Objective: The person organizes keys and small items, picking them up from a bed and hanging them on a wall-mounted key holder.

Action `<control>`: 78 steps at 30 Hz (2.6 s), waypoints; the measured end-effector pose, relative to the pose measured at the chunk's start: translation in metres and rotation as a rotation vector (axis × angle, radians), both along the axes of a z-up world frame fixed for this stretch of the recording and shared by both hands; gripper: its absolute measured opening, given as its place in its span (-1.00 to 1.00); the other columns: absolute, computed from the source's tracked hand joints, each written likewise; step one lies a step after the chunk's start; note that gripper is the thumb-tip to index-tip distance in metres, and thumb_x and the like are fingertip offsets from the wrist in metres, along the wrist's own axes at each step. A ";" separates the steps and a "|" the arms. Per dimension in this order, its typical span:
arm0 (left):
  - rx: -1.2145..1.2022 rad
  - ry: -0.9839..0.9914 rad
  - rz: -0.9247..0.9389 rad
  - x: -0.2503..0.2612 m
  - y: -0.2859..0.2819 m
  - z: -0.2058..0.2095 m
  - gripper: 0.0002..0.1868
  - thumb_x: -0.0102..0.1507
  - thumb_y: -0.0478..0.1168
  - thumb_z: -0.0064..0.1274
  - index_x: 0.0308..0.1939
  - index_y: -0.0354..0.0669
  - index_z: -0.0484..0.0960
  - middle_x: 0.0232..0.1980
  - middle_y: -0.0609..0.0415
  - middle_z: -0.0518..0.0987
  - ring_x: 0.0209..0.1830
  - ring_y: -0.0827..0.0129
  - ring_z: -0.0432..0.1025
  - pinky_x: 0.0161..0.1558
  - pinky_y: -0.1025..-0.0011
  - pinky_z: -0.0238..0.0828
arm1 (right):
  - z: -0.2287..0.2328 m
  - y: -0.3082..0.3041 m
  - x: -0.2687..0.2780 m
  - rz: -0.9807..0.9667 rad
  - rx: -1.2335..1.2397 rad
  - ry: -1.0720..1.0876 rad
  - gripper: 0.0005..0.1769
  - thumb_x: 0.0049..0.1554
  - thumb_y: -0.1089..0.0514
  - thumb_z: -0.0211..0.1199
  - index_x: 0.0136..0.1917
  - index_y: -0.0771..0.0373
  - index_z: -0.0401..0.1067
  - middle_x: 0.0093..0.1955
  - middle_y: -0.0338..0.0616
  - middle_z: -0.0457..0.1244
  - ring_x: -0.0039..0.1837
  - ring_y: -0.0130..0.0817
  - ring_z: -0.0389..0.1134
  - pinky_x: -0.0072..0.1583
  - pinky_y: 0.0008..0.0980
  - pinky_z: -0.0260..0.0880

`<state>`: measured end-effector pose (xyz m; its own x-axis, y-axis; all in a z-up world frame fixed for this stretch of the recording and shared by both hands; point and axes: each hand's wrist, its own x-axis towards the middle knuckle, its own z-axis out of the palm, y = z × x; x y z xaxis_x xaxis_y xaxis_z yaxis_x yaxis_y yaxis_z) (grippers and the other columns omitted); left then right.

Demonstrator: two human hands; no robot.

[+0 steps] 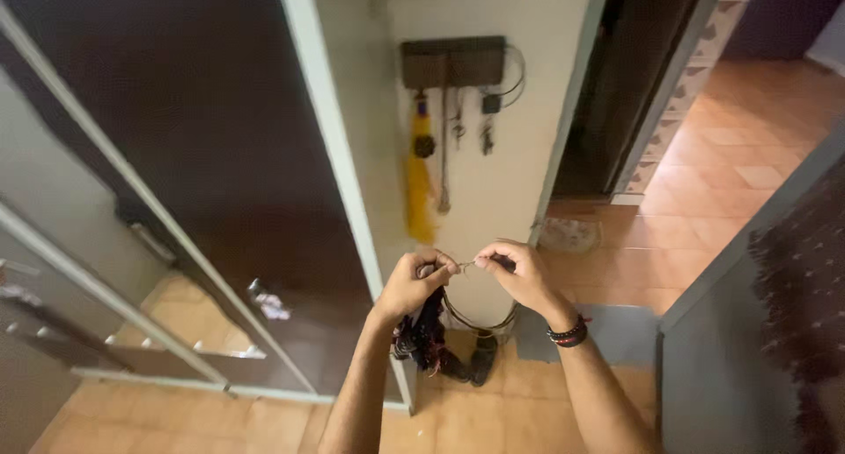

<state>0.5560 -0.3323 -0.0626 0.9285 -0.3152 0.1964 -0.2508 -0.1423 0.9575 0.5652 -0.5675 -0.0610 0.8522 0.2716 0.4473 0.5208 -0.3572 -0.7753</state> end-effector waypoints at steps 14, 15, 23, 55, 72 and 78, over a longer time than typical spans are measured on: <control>0.048 -0.269 0.354 0.216 -0.056 -0.033 -0.84 0.24 -0.19 0.20 -0.19 -0.20 0.75 -0.38 0.26 0.59 -0.47 0.63 0.34 -0.41 0.53 0.29 | -0.035 -0.008 0.193 -0.273 0.108 -0.250 -0.91 0.13 0.26 0.37 -0.07 0.29 0.56 -0.18 -0.23 0.41 -0.14 -0.59 0.37 -0.12 -0.56 0.35; 0.024 -0.348 0.346 0.230 -0.054 -0.037 -0.85 0.25 -0.21 0.20 -0.19 -0.22 0.74 -0.36 0.22 0.57 -0.45 0.60 0.33 -0.39 0.50 0.28 | -0.037 -0.003 0.205 -0.287 0.108 -0.219 -0.92 0.15 0.26 0.37 -0.07 0.30 0.57 -0.20 -0.20 0.41 -0.19 -0.54 0.35 -0.15 -0.53 0.32; -0.035 -0.426 0.465 0.360 -0.027 -0.049 -0.87 0.28 -0.26 0.19 -0.21 -0.29 0.68 -0.33 0.06 0.49 -0.44 0.40 0.24 -0.36 0.37 0.22 | -0.038 0.044 0.328 -0.312 0.069 -0.349 -0.90 0.19 0.27 0.32 -0.01 0.30 0.59 -0.12 -0.10 0.41 -0.20 -0.43 0.38 -0.16 -0.47 0.37; -0.168 -0.588 0.933 0.543 -0.010 -0.068 -0.92 0.23 -0.33 0.23 -0.23 -0.29 0.70 -0.23 0.01 0.56 -0.44 0.35 0.41 -0.38 0.37 0.38 | -0.083 0.139 0.530 -0.499 0.320 -0.482 -0.83 0.18 0.20 0.36 -0.14 0.38 0.53 -0.25 0.03 0.39 -0.23 -0.18 0.44 -0.08 -0.28 0.45; 0.049 -0.502 0.825 0.428 -0.010 -0.081 -0.59 0.33 -0.24 0.14 0.25 -0.24 0.54 0.22 -0.12 0.46 0.09 0.18 0.42 -0.01 0.24 0.47 | -0.099 0.081 0.417 -0.323 -0.239 -0.410 -0.55 0.11 0.23 0.23 0.28 0.29 0.45 0.21 0.07 0.33 0.27 0.07 0.30 0.22 -0.11 0.37; 0.028 -0.204 0.883 0.317 -0.011 -0.122 -0.70 0.29 -0.33 0.08 0.12 -0.22 0.55 -0.09 -0.02 0.49 -0.37 0.32 0.34 -0.27 0.36 0.39 | -0.178 0.038 0.323 -0.074 -0.150 0.306 -0.74 0.15 0.30 0.19 0.10 0.09 0.53 0.11 -0.29 0.37 -0.05 -0.37 0.45 -0.02 -0.40 0.58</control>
